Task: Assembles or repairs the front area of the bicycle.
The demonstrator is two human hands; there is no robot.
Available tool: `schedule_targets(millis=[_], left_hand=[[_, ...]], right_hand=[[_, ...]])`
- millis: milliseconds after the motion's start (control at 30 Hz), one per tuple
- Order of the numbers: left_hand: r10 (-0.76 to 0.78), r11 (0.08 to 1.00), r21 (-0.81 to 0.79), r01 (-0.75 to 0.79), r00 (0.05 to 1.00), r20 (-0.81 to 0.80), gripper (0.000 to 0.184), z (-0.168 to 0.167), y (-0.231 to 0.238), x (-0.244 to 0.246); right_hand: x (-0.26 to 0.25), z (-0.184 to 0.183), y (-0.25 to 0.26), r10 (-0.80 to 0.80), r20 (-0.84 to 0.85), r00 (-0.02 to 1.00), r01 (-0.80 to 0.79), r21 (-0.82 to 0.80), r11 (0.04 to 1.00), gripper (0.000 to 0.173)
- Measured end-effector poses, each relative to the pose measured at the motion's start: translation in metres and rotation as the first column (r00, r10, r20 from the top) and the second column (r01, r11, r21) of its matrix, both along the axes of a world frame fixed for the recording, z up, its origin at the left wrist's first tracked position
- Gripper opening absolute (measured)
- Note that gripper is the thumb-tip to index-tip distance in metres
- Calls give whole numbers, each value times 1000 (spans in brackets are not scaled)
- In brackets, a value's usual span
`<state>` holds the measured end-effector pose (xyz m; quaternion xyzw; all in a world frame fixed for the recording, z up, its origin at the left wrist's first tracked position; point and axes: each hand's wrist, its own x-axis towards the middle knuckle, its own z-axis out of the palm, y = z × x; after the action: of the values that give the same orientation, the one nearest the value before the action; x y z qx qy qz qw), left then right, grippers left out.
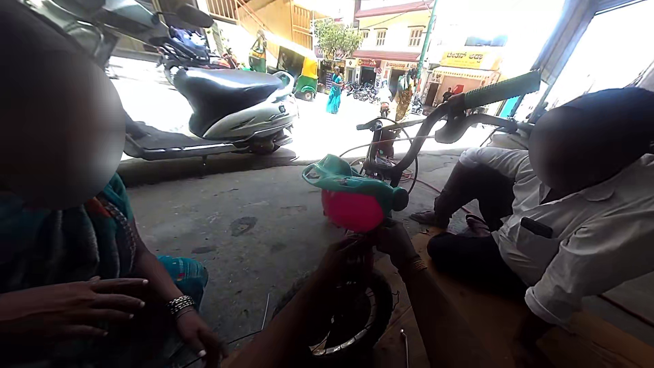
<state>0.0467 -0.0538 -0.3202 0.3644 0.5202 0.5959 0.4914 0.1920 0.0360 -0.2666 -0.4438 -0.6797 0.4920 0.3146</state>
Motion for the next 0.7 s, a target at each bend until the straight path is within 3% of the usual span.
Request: schedule_targets(millis=[167,300,400,533,700], left_hand=[[-17,999,40,24,985,-173,21,-12,4,-4],[-18,998,55,35,961,-274,19,-7,2,-3],[-44,996,69,64,965,-259,19,-6,1,-6],[-75,991,87,99,965,-250,17,-6,-1,-5],[-135,977,117,181,938,-318,17,-5,-4,-8]], right_hand=[[8,5,3,44,143,989,-53,56,997,25],[15,1,-6,53,-81,995,-51,23,998,32],[14,5,-13,-77,-289,954,120,132,984,34],[12,13,-14,-209,-340,917,292,216,932,20],[1,4,9,-311,-348,884,342,29,939,21]])
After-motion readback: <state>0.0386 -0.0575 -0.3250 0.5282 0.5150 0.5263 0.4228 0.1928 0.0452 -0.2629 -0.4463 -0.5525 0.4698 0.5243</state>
